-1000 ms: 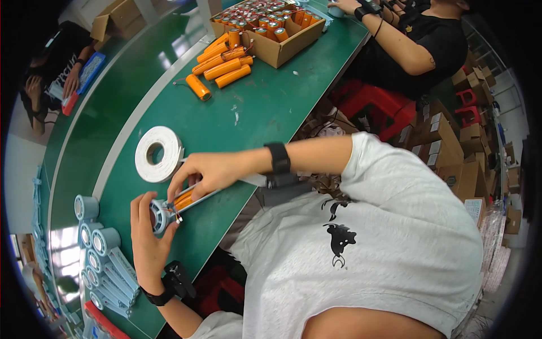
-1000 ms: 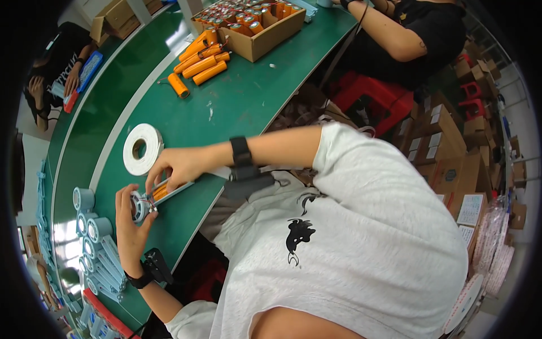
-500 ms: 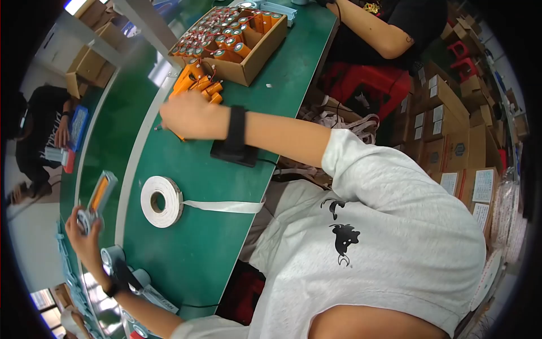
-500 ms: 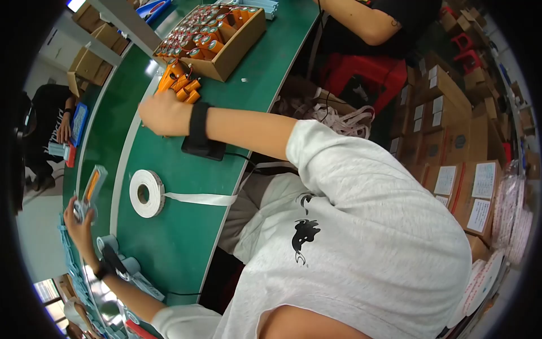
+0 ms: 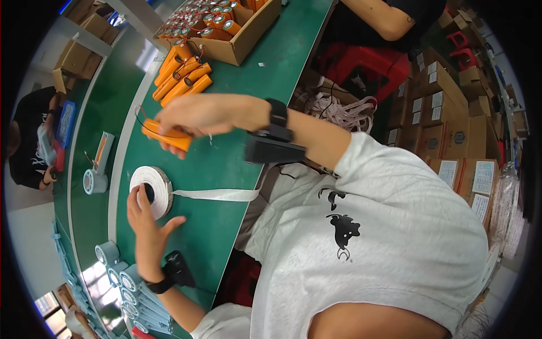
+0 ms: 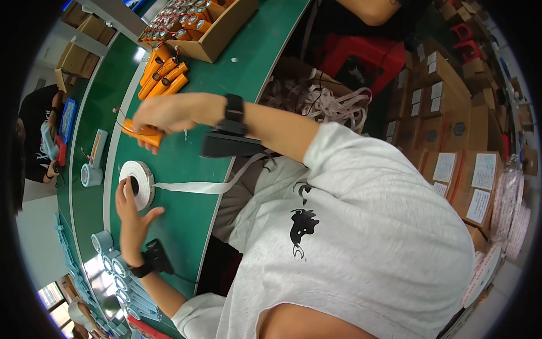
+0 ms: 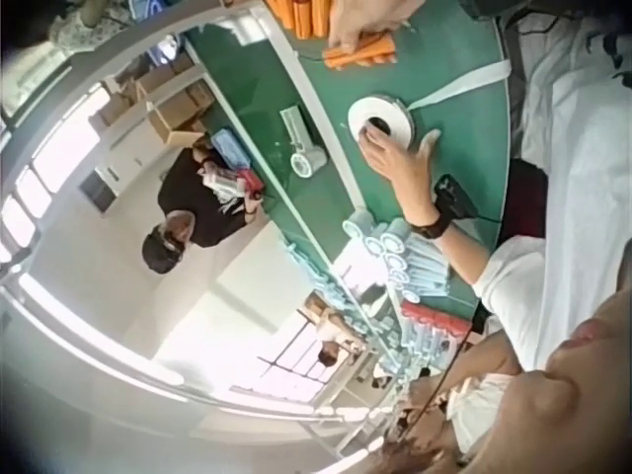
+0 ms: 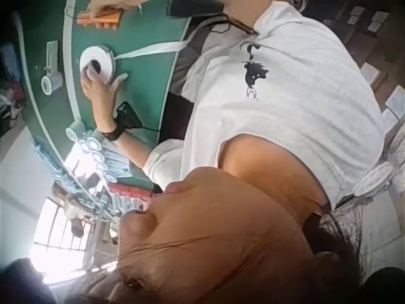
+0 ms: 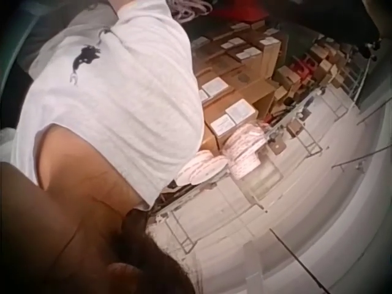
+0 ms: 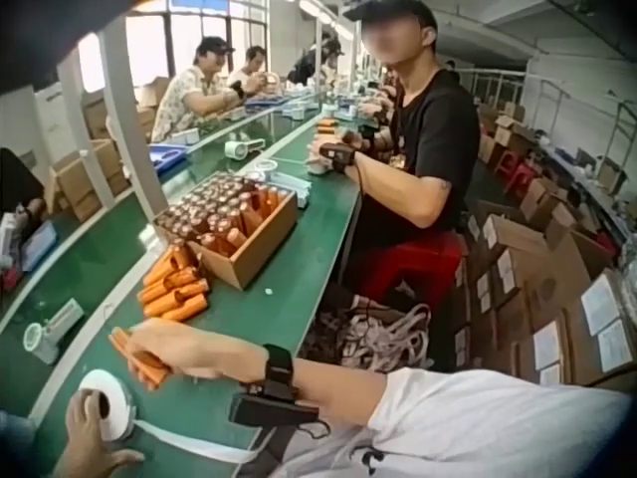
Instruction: The person applies adhesive tape to batteries and installs them into fan housings. They peel tape from a roll, press it onto a battery, and place the battery into a housing, occasionally discarding tape backing into a box.
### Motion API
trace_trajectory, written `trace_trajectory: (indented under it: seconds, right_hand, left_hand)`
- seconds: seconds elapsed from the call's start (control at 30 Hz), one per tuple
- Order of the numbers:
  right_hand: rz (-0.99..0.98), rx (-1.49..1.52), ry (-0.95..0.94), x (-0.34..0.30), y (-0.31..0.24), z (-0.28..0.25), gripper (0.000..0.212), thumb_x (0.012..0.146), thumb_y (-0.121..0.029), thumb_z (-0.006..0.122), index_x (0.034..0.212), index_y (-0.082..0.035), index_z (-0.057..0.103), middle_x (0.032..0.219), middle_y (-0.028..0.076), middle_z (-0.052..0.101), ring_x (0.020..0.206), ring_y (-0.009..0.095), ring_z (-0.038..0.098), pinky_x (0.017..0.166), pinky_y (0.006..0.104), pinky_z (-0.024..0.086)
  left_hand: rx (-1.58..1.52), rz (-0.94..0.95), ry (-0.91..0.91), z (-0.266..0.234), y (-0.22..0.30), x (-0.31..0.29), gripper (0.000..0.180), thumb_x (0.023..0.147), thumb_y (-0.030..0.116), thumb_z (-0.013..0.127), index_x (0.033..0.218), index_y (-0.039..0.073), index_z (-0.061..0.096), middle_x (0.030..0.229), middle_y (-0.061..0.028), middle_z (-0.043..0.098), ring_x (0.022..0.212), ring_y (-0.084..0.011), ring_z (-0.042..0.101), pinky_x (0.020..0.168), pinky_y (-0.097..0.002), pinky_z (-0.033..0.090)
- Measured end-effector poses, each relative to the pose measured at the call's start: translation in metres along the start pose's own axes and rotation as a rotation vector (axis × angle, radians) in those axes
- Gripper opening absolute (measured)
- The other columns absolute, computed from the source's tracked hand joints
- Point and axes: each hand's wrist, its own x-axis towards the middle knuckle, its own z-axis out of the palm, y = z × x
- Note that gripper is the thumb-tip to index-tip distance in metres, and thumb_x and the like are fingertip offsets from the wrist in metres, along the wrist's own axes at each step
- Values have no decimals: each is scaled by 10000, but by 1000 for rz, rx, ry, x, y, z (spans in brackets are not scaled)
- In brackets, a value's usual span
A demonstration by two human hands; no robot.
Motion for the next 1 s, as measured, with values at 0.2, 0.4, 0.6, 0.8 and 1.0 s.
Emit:
trace_trajectory:
  seconds: [0.2,0.4,0.6,0.8,1.0]
  right_hand:
    - [-18,-705,232,-50,42,66,301,740,-255,682,787,-11,511,677,55,535,570,115,512,503,266,402]
    - [-336,-498,297,-60,47,78,296,704,-177,702,613,5,488,514,44,455,538,99,470,484,288,366]
    - [-192,-801,-177,-98,1,67,252,724,-130,690,630,9,502,525,33,466,527,90,448,486,282,364]
    - [-167,-638,51,-109,-21,57,196,764,-131,660,743,24,542,620,69,528,548,101,483,508,283,380]
    - [-482,-705,201,-47,-16,83,243,824,-187,583,847,52,546,753,140,596,677,150,571,604,274,429]
  left_hand:
    - [258,11,98,21,1,-14,649,700,283,711,1204,2,414,1206,-187,437,1192,-321,358,1025,-449,213]
    - [-4,-191,253,16,45,-19,496,740,215,662,1124,-14,448,1075,-163,528,1112,-291,426,1031,-462,183]
    - [28,-91,406,15,37,-31,494,736,167,648,1138,-32,441,1019,-148,572,1060,-303,451,1018,-461,184]
    - [-114,-140,549,16,46,-28,497,696,105,662,1124,-49,459,1058,-144,566,1030,-290,472,1005,-462,184]
    - [-86,-116,664,20,65,-24,395,704,81,652,1049,-47,507,1032,-126,575,984,-251,468,958,-387,228]
